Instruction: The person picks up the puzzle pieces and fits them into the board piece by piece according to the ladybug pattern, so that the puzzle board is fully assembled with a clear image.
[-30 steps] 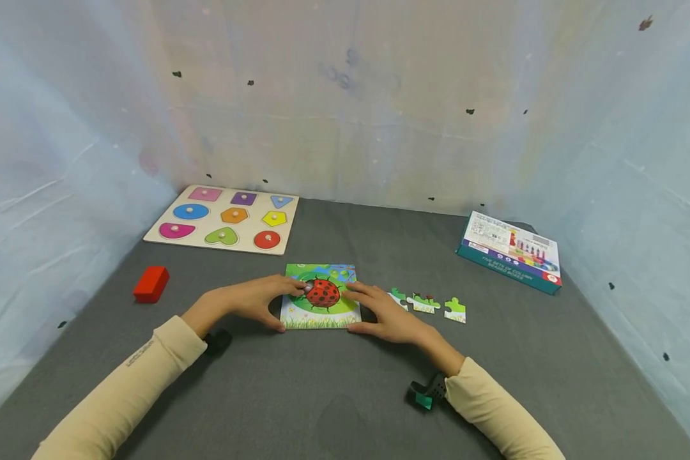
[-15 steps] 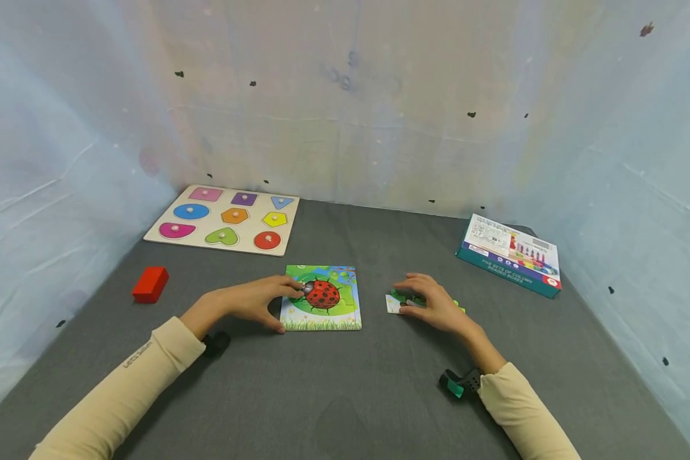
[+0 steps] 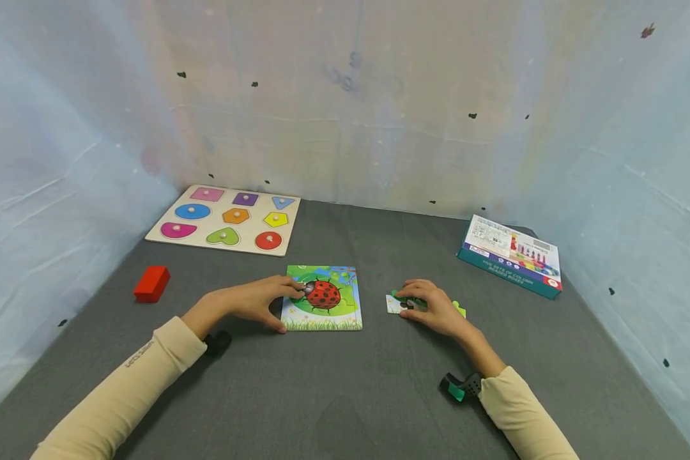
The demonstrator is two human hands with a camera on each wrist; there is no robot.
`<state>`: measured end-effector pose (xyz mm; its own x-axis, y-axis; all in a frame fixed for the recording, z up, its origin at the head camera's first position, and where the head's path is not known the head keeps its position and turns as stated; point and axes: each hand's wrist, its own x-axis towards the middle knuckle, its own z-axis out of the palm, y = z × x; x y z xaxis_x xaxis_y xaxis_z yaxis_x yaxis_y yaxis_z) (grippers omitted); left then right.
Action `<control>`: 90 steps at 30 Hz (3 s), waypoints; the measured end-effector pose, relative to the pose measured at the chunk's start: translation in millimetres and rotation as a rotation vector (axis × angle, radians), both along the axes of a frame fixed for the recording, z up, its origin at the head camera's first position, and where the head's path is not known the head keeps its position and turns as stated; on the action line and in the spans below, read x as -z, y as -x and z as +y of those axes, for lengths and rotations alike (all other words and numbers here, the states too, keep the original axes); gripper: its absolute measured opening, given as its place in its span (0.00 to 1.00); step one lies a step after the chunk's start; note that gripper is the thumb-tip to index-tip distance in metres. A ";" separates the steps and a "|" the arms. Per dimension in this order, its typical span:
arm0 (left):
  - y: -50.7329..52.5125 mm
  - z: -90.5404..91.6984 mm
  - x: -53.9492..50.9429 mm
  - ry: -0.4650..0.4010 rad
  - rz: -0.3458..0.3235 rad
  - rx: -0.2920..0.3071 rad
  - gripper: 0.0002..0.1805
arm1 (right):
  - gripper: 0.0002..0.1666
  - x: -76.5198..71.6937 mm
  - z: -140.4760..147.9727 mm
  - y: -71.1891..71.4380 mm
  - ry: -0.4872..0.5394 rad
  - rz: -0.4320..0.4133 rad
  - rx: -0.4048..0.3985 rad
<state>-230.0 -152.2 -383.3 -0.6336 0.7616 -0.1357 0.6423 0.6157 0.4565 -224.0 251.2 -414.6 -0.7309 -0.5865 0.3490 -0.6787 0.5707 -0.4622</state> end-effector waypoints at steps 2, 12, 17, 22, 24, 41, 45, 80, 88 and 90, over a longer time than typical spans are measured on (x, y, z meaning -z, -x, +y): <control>-0.1 0.4 -0.1 0.004 0.002 -0.002 0.39 | 0.22 -0.3 -3.2 -0.4 0.006 0.008 0.000; -0.1 0.9 -0.2 0.001 0.001 -0.006 0.39 | 0.24 -7.8 -51.6 -4.8 0.056 0.055 -0.122; 0.3 0.6 0.3 -0.004 -0.002 -0.011 0.38 | 0.24 -9.4 -80.8 -3.2 0.053 0.073 -0.201; 0.7 2.1 1.0 -0.018 0.015 0.004 0.37 | 0.22 -9.7 -105.8 -0.6 0.067 0.075 -0.256; 1.2 2.5 1.9 -0.025 0.020 0.007 0.36 | 0.22 -9.5 -114.5 0.4 0.077 0.079 -0.278; 0.6 1.2 1.7 -0.056 -0.006 -0.009 0.40 | 0.19 0.8 -158.0 4.0 0.045 0.077 -0.369; 0.8 0.4 0.8 -0.062 -0.014 -0.008 0.40 | 0.19 1.9 -160.8 2.5 0.031 0.063 -0.345; 3.6 0.9 0.7 -0.048 0.060 0.019 0.25 | 0.22 3.6 -171.5 -1.3 0.031 0.091 -0.328; 4.9 4.1 0.4 -0.048 0.108 0.045 0.23 | 0.22 4.3 -170.5 -0.3 0.030 0.113 -0.338; 5.1 5.0 0.3 -0.044 0.114 0.046 0.22 | 0.22 4.7 -169.8 -0.1 0.025 0.116 -0.336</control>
